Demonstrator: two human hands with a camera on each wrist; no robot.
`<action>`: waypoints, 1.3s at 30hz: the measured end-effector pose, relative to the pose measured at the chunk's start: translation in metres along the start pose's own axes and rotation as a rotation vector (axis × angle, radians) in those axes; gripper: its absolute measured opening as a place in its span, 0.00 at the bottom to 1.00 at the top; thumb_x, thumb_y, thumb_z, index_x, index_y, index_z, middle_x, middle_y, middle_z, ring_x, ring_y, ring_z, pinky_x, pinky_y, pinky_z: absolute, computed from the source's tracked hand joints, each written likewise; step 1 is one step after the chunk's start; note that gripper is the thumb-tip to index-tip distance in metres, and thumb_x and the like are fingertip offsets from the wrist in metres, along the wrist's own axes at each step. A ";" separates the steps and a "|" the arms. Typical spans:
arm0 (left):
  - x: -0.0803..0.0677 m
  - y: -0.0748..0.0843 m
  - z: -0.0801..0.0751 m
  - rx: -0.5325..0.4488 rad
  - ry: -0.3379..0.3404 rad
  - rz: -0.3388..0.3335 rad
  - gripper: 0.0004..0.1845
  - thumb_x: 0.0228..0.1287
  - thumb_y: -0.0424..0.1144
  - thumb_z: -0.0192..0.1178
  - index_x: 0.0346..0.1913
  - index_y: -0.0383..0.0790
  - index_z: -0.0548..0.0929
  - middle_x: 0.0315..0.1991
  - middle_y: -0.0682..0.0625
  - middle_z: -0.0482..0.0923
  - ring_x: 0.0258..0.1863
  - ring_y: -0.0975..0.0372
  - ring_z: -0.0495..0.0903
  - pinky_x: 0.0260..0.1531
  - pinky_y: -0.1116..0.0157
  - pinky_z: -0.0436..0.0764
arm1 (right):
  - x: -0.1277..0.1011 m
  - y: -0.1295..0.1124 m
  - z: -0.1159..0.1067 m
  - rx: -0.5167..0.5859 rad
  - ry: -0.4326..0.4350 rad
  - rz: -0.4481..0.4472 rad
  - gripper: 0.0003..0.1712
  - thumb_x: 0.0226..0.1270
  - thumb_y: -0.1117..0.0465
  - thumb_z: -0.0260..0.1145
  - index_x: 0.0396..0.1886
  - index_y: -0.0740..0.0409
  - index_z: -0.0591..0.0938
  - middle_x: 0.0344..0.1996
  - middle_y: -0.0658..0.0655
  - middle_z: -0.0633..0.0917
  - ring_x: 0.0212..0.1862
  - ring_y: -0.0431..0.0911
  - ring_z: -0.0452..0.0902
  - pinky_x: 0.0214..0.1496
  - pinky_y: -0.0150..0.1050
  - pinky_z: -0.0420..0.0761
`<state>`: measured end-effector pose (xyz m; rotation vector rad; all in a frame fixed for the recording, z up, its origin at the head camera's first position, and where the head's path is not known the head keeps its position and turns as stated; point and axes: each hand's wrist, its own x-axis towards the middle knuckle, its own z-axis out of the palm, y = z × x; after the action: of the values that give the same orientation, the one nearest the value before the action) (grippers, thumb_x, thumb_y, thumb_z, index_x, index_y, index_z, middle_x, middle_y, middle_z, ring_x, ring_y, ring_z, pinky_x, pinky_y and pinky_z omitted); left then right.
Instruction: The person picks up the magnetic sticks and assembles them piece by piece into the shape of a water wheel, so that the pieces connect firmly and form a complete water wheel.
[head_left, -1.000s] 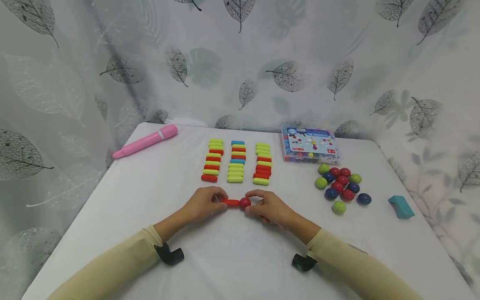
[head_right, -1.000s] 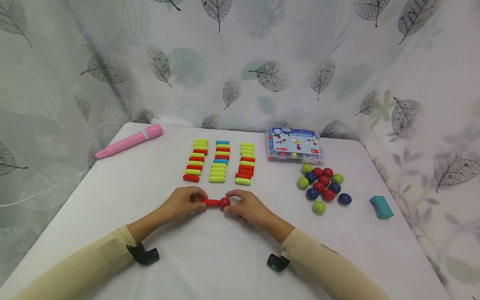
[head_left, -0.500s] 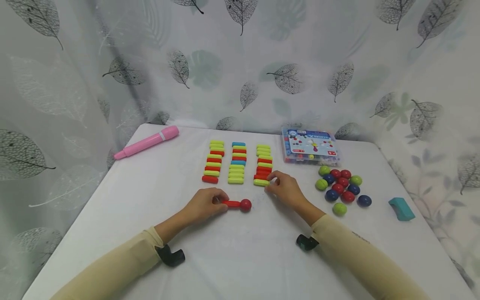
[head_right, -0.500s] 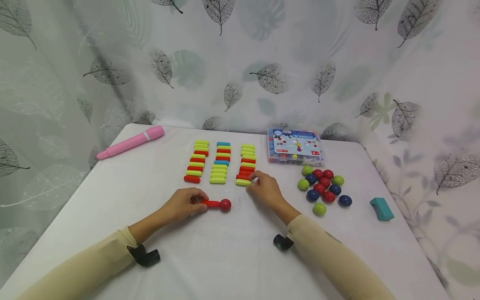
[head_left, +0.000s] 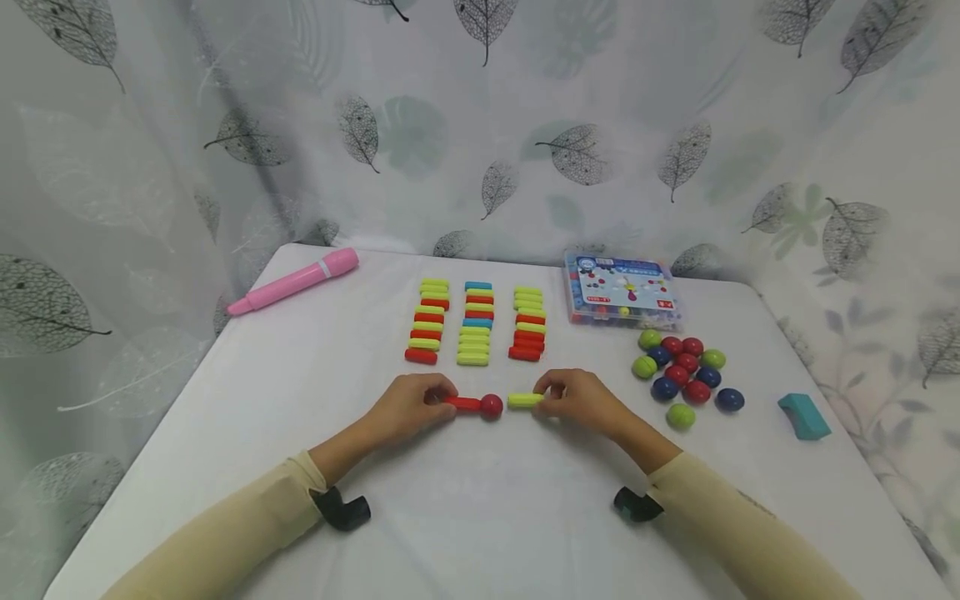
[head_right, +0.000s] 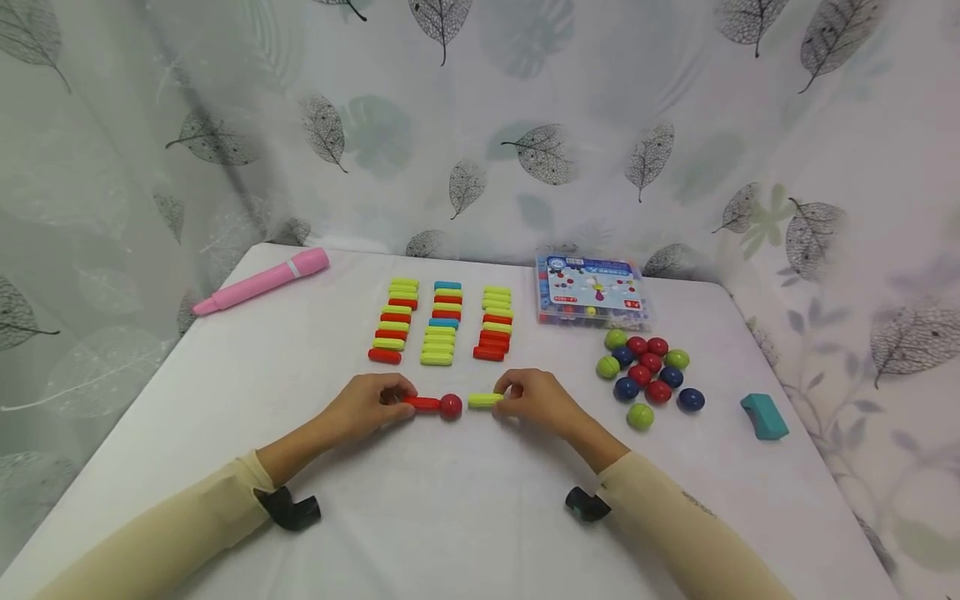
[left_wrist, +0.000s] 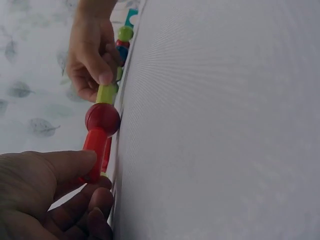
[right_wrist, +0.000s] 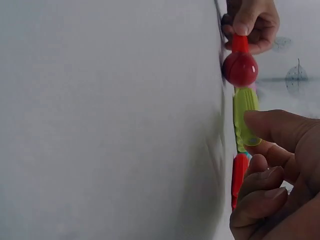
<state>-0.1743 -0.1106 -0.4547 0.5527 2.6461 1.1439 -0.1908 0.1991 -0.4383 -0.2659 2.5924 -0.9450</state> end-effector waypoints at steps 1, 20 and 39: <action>0.000 0.001 0.000 -0.002 0.000 0.000 0.11 0.62 0.40 0.72 0.47 0.50 0.87 0.37 0.60 0.82 0.38 0.63 0.78 0.41 0.66 0.81 | -0.005 0.000 0.000 0.014 -0.013 -0.019 0.11 0.64 0.57 0.74 0.45 0.49 0.87 0.31 0.53 0.79 0.37 0.47 0.73 0.36 0.36 0.75; 0.003 -0.003 0.001 0.009 -0.002 -0.016 0.13 0.63 0.38 0.72 0.50 0.50 0.88 0.38 0.60 0.83 0.38 0.62 0.78 0.40 0.66 0.81 | 0.014 0.004 -0.013 0.044 0.114 0.003 0.16 0.69 0.51 0.71 0.53 0.50 0.83 0.37 0.55 0.80 0.40 0.50 0.74 0.38 0.39 0.76; 0.013 -0.005 -0.005 0.035 -0.019 0.034 0.14 0.63 0.37 0.71 0.52 0.49 0.87 0.40 0.59 0.84 0.38 0.64 0.78 0.39 0.67 0.81 | 0.031 -0.001 -0.013 -0.196 -0.010 -0.096 0.14 0.66 0.57 0.73 0.51 0.49 0.88 0.38 0.51 0.82 0.43 0.46 0.76 0.45 0.39 0.81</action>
<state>-0.1890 -0.1119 -0.4559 0.6141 2.6548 1.0975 -0.2248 0.1965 -0.4367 -0.4487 2.6860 -0.7176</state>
